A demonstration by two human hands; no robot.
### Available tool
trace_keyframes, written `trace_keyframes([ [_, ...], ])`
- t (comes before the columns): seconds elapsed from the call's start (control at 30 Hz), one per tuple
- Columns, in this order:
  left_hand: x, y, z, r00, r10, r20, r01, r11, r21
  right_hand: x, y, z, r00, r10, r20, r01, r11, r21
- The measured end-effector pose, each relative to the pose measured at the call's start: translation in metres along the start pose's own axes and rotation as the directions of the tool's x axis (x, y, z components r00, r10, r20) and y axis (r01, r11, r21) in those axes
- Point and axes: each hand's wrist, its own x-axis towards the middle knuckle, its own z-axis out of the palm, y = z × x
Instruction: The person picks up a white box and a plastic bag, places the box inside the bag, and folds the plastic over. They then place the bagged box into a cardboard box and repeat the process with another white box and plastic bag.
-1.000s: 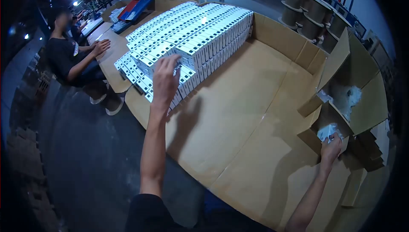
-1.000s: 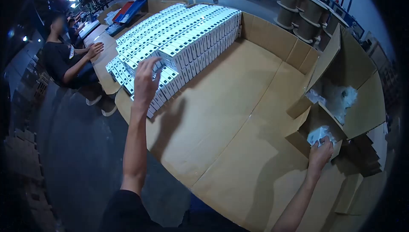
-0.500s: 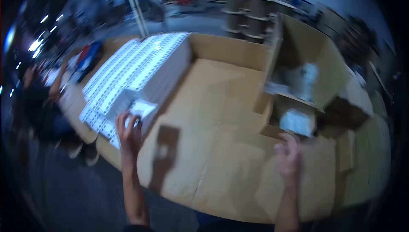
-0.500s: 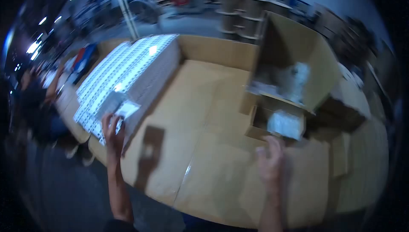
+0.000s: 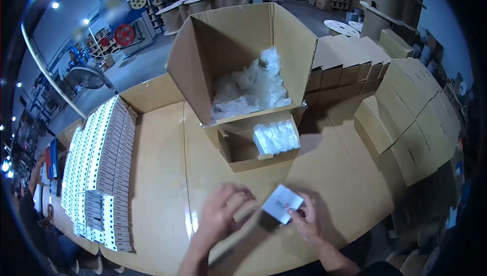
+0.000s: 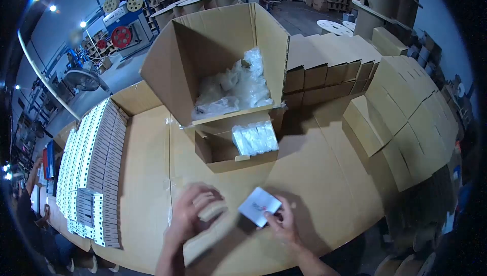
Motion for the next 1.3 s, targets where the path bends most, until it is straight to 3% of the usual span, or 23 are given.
trace_keyframes([
  [0.07,0.075,-0.033,-0.006,0.982,0.057,-0.18,-0.057,0.998,0.002,0.005,0.001,-0.017,0.99,-0.092,-0.104,0.082,0.992,-0.092],
  [0.1,0.117,-0.048,-0.008,0.972,0.022,-0.236,-0.013,0.999,0.042,0.003,-0.014,-0.009,0.989,-0.029,-0.148,0.03,1.0,0.006],
  [0.13,0.157,-0.063,-0.008,0.982,-0.049,-0.185,0.055,0.998,0.028,0.006,-0.009,-0.009,0.984,-0.103,-0.143,0.095,0.994,-0.062],
  [0.23,0.257,-0.145,0.015,0.979,-0.117,0.169,0.103,0.991,0.089,0.007,0.015,-0.015,0.933,-0.353,-0.077,0.315,0.899,-0.303],
  [0.37,0.304,-0.221,0.065,0.811,-0.116,0.573,-0.025,0.972,0.233,0.005,0.007,-0.011,0.96,-0.242,-0.141,0.2,0.945,-0.259],
  [0.47,0.302,-0.22,0.081,0.704,-0.161,0.692,-0.048,0.961,0.273,0.006,0.005,-0.013,0.969,-0.221,-0.112,0.195,0.959,-0.206],
  [0.5,0.297,-0.217,0.079,0.757,-0.118,0.643,-0.072,0.963,0.261,0.005,0.007,-0.012,0.972,-0.202,-0.119,0.179,0.968,-0.176],
  [0.57,0.299,-0.222,0.068,0.879,-0.147,0.454,0.054,0.976,0.213,0.006,0.008,-0.013,0.969,-0.211,-0.127,0.188,0.966,-0.176],
  [0.67,0.292,-0.199,0.04,0.958,-0.259,0.121,0.24,0.959,0.149,0.004,0.006,-0.012,0.96,-0.25,-0.126,0.216,0.948,-0.235],
  [0.73,0.285,-0.199,0.022,0.953,-0.286,-0.103,0.292,0.955,0.049,0.006,0.011,-0.016,0.965,-0.241,-0.106,0.208,0.945,-0.254],
  [0.77,0.28,-0.201,0.017,0.947,-0.254,-0.196,0.263,0.965,0.019,0.005,0.012,-0.017,0.968,-0.229,-0.103,0.197,0.947,-0.254],
  [0.83,0.264,-0.184,0.008,0.911,-0.265,-0.316,0.191,0.95,-0.248,0.003,0.009,-0.017,0.972,-0.21,-0.101,0.178,0.949,-0.258],
  [0.9,0.241,-0.165,-0.002,0.872,-0.263,-0.412,0.091,0.916,-0.391,0.004,0.007,-0.014,0.948,-0.307,-0.081,0.285,0.936,-0.206],
  [0.97,0.207,-0.113,-0.011,0.844,-0.346,-0.41,0.115,0.863,-0.492,0.008,0.016,-0.014,0.913,-0.402,-0.067,0.39,0.909,-0.147],
  [1.07,0.138,-0.056,-0.009,0.798,-0.5,-0.338,0.248,0.783,-0.571,0.003,0.003,-0.018,0.935,-0.355,-0.024,0.348,0.925,-0.151],
  [1.1,0.114,-0.054,0.004,0.753,-0.53,-0.391,0.233,0.769,-0.595,-0.003,-0.014,-0.011,0.938,-0.346,-0.028,0.333,0.92,-0.208],
  [1.13,0.095,-0.022,0.005,0.727,-0.556,-0.403,0.25,0.761,-0.599,-0.009,-0.031,-0.017,0.975,-0.22,0.028,0.212,0.887,-0.411],
  [1.2,0.048,-0.001,0.023,0.713,-0.612,-0.341,0.246,0.674,-0.696,-0.008,-0.039,-0.01,0.93,-0.356,0.094,0.367,0.879,-0.305],
  [1.27,0.01,0.028,0.037,0.696,-0.635,-0.334,0.261,0.658,-0.706,-0.016,-0.077,0.013,0.837,-0.536,0.112,0.537,0.761,-0.365],
  [1.3,-0.006,0.036,0.048,0.685,-0.644,-0.339,0.246,0.643,-0.725,-0.017,-0.086,0.022,0.839,-0.529,0.128,0.541,0.783,-0.307],
])
